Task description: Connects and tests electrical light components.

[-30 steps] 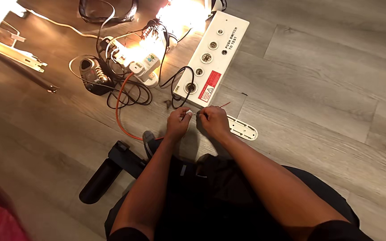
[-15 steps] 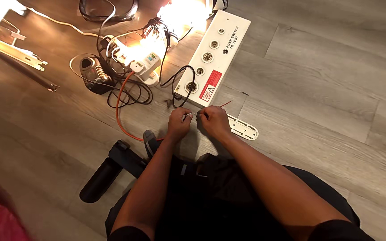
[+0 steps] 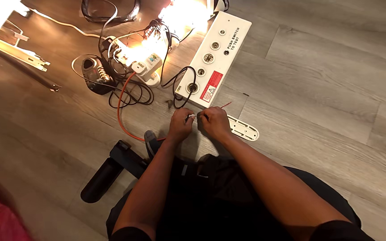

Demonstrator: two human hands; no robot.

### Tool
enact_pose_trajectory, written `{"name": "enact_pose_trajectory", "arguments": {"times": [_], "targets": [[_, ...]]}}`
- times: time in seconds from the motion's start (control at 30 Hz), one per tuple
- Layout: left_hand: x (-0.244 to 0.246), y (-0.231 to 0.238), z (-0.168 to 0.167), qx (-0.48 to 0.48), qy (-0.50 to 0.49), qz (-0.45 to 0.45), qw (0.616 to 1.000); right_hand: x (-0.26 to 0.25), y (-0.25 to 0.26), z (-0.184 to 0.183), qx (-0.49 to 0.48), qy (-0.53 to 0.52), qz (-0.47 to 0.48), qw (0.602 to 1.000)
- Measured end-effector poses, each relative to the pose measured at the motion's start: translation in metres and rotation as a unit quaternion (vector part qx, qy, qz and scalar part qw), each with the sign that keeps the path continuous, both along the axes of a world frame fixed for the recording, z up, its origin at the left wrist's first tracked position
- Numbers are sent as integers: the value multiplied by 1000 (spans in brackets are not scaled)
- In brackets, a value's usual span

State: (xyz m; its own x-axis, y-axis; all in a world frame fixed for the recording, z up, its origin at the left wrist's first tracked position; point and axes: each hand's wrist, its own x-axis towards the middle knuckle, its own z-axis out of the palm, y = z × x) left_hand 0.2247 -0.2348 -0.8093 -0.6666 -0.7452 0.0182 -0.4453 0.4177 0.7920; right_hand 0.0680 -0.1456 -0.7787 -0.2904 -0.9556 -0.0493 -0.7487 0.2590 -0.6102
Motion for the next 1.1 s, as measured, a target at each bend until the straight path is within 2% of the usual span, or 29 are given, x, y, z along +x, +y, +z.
{"name": "enact_pose_trajectory", "arguments": {"times": [1.1], "targets": [[0, 1, 2, -22, -1, -11, 1000, 0, 0, -2, -18, 1, 0, 1000]]}}
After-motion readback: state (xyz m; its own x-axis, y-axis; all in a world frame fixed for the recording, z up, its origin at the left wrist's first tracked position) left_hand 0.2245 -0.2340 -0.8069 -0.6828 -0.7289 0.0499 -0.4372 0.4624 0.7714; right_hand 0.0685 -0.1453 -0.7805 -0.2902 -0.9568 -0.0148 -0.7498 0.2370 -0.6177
